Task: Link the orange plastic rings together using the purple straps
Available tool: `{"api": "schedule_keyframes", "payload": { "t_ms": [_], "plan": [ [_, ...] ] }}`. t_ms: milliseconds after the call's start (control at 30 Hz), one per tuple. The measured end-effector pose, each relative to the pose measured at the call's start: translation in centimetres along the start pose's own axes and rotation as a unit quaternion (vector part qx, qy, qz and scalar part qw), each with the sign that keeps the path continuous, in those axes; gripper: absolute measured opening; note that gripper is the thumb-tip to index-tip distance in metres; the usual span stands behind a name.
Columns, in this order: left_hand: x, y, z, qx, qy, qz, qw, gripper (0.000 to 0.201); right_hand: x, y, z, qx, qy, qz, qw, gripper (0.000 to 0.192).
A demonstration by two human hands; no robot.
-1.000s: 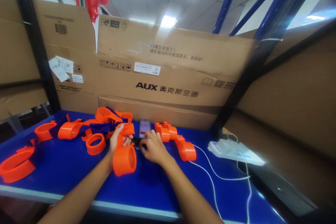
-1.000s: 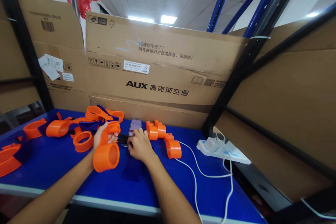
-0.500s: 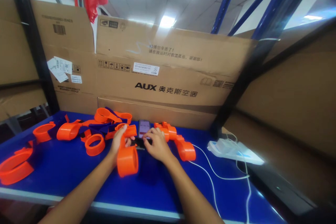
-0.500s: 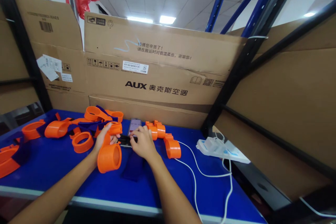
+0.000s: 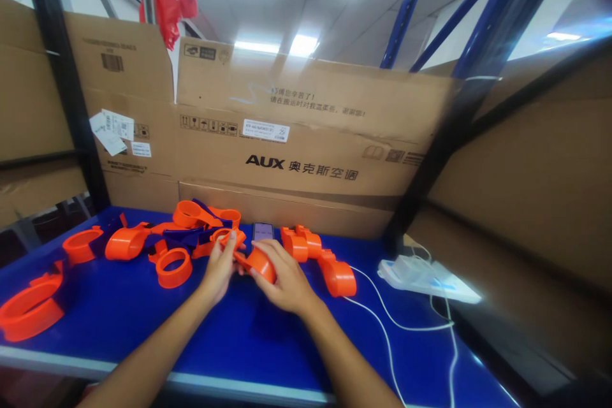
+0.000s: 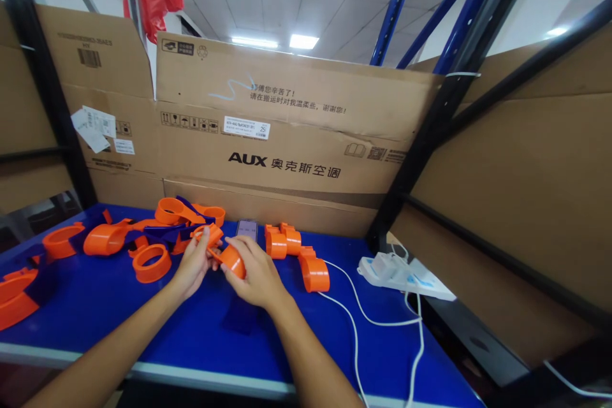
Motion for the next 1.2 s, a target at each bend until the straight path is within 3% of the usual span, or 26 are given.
{"api": "schedule_keyframes", "payload": {
  "t_ms": [100, 200, 333, 433, 533, 667, 833, 933, 1033, 1100, 1200],
  "plan": [
    [-0.4, -1.5, 0.5, -0.088, 0.016, -0.033, 0.995, 0.06, 0.8, 1.6, 0.4, 0.091, -0.005, 0.045, 0.995, 0.034],
    [-0.1, -3.1, 1.6, -0.184, -0.011, -0.111, 0.977, 0.058, 1.3, 4.8, 1.0, 0.195, -0.024, 0.083, 0.977, 0.03],
    [0.5, -5.1, 3.8, -0.298, -0.109, -0.282, 0.905, 0.043, 1.9, 11.5, 1.8, 0.303, -0.12, 0.172, 0.93, 0.039],
    [0.0, -6.0, 5.1, -0.346, -0.141, -0.371, 0.85, 0.033, 4.0, 17.0, 3.2, 0.302, -0.295, 0.295, 0.857, 0.046],
    [-0.2, -6.5, 5.8, -0.352, -0.155, -0.407, 0.829, 0.026, 7.0, 20.2, 5.2, 0.236, -0.421, 0.364, 0.797, 0.054],
    [0.0, -6.3, 5.7, -0.318, -0.187, -0.449, 0.814, 0.022, 11.1, 20.5, 7.2, 0.175, -0.469, 0.355, 0.79, 0.06],
    [2.1, -4.7, 4.3, -0.175, -0.293, -0.504, 0.793, 0.016, 14.6, 19.5, 7.4, 0.124, -0.475, 0.324, 0.809, 0.059],
    [3.2, -3.0, 3.1, -0.071, -0.339, -0.573, 0.743, 0.026, 15.6, 19.5, 7.2, 0.109, -0.476, 0.31, 0.815, 0.062],
    [3.6, -1.0, 1.7, 0.025, -0.334, -0.656, 0.677, 0.045, 16.0, 19.5, 7.1, 0.103, -0.467, 0.313, 0.821, 0.067],
    [3.6, 0.2, 0.9, 0.057, -0.321, -0.689, 0.648, 0.045, 15.6, 19.8, 6.9, 0.118, -0.446, 0.344, 0.818, 0.067],
    [3.4, 1.0, 0.2, 0.065, -0.307, -0.713, 0.627, 0.029, 14.3, 20.4, 6.2, 0.148, -0.416, 0.396, 0.805, 0.067]
  ]
}}
Point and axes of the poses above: each hand's wrist, its own z-axis away from the middle knuckle, its own y-axis out of the back of the hand, x = y × z, the point moved 8 cm from there along -z, towards the middle knuckle, and after that the axes turned 12 degrees about -z, right-handed, at the moved point
